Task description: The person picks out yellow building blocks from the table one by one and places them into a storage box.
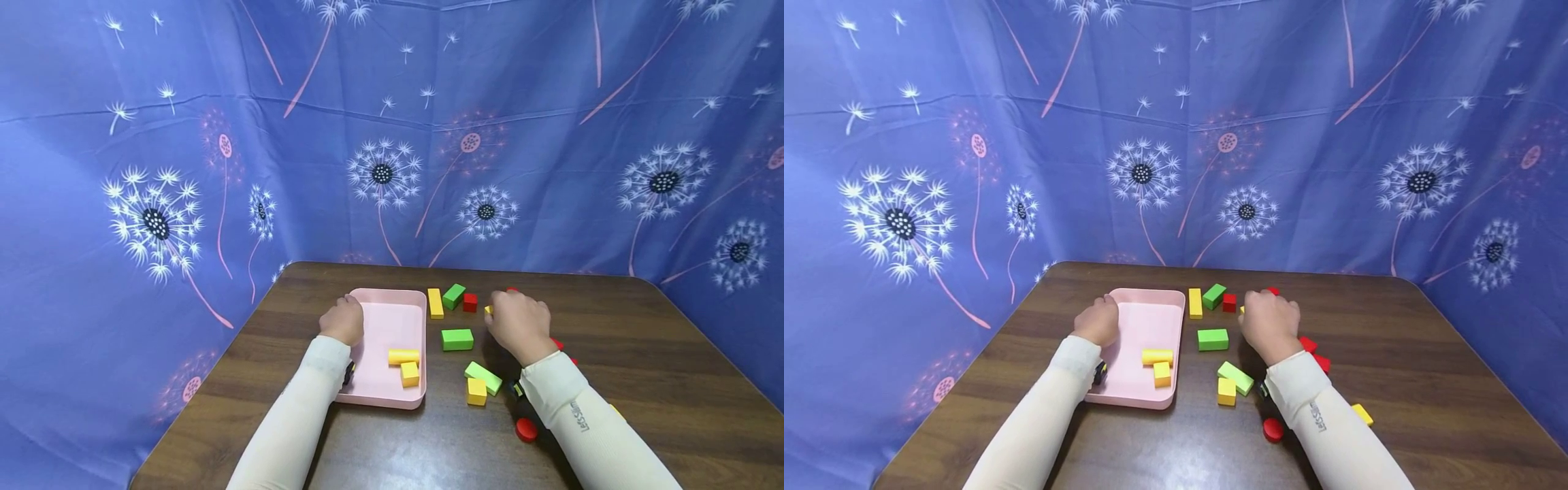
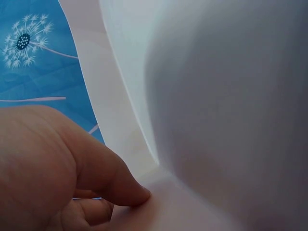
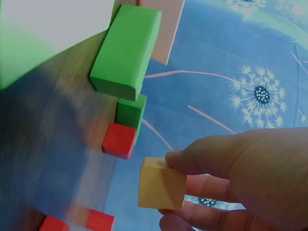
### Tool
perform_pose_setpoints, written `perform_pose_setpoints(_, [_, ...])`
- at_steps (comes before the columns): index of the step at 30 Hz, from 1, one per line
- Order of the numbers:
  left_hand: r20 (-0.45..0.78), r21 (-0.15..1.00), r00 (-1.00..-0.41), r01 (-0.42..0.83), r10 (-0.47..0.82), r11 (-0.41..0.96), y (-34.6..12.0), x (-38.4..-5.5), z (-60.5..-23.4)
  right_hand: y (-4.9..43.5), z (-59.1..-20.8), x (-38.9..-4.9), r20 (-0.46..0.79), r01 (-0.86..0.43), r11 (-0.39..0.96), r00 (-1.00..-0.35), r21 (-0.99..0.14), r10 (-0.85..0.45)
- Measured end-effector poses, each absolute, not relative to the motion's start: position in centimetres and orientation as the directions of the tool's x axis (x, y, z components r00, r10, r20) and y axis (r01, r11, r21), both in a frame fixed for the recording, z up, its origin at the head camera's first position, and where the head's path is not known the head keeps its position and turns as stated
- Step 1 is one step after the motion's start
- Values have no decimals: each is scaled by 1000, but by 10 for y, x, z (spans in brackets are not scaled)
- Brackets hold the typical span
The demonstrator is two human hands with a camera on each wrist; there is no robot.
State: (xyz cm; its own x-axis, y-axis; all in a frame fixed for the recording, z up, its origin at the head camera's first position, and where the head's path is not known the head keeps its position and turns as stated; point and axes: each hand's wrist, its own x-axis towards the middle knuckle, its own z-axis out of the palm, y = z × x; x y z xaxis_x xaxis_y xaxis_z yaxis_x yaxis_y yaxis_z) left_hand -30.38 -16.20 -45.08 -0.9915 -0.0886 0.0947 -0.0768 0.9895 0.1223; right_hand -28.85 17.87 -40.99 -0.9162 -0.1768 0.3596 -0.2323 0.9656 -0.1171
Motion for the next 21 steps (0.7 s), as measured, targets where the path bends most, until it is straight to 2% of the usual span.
perform_pose_setpoints(21, [108,107,-991,-73,-84,992,-163,-305,-453,172,-405,-282,385,-282,953,-896,-111,-220])
